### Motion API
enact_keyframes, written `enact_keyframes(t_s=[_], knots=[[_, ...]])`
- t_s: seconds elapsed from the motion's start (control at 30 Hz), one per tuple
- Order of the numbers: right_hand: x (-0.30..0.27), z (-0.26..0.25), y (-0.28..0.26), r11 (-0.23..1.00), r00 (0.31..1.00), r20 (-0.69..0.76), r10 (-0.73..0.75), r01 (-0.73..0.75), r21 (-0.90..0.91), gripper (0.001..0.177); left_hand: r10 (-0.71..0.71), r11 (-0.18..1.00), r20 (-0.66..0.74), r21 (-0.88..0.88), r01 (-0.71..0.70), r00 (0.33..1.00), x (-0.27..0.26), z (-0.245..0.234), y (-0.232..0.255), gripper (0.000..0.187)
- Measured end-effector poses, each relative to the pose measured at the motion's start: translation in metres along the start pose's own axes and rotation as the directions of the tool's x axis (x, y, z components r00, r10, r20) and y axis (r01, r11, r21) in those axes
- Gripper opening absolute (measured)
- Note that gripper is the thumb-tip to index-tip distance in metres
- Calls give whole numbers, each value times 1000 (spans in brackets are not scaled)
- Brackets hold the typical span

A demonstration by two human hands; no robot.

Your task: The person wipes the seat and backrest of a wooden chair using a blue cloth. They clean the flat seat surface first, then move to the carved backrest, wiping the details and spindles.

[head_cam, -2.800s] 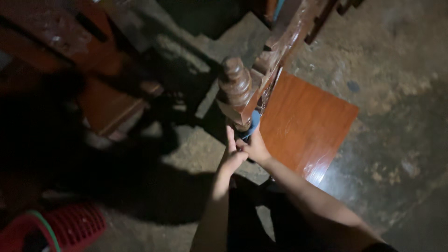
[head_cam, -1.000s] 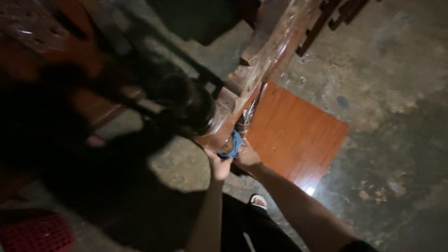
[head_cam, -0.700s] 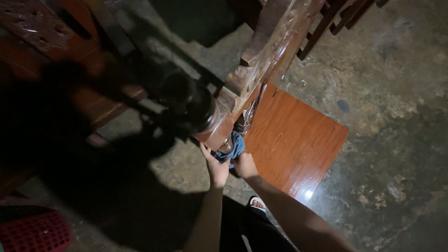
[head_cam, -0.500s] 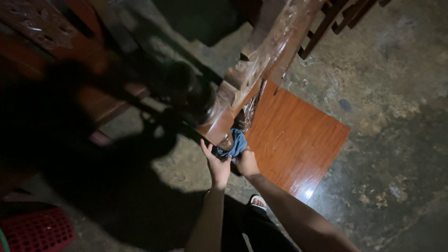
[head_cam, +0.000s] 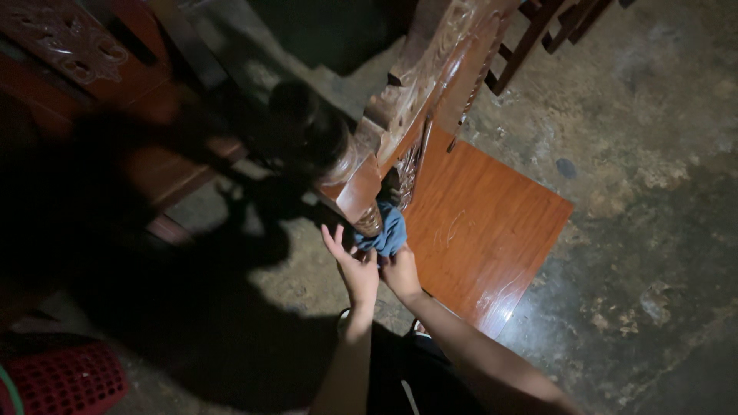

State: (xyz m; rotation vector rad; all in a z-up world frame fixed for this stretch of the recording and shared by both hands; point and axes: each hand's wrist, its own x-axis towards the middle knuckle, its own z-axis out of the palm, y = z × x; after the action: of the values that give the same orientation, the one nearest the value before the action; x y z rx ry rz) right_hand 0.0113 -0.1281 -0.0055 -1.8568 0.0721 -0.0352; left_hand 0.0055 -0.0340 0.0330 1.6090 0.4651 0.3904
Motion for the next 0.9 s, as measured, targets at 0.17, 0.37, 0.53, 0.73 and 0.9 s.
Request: enact_keyframes(t_s=[0.17,0.37,0.53,0.73,0.9], knots=[[4,3,-18,999,998,-35,-44,44,10,30,-41,995,44,-84,45,998,5,-5,16,114],[3,1,-27,995,996,-23,-83,84,47,33,7,995,67,-102,0,998,4,-12,39,114],[5,-2,-45,977,980,-20,-198,198,75,33,55,992,81,-121,-45,995,5,-17,65,113],[17,-13,-82,944,946,5,-325,324,60,33,156,968,68,-210,-139,985,0,-21,96,113],[21,-25,-116,914,915,19,-402,400,71,37,319,935,49,-179,-305,947,0,-25,128,109]])
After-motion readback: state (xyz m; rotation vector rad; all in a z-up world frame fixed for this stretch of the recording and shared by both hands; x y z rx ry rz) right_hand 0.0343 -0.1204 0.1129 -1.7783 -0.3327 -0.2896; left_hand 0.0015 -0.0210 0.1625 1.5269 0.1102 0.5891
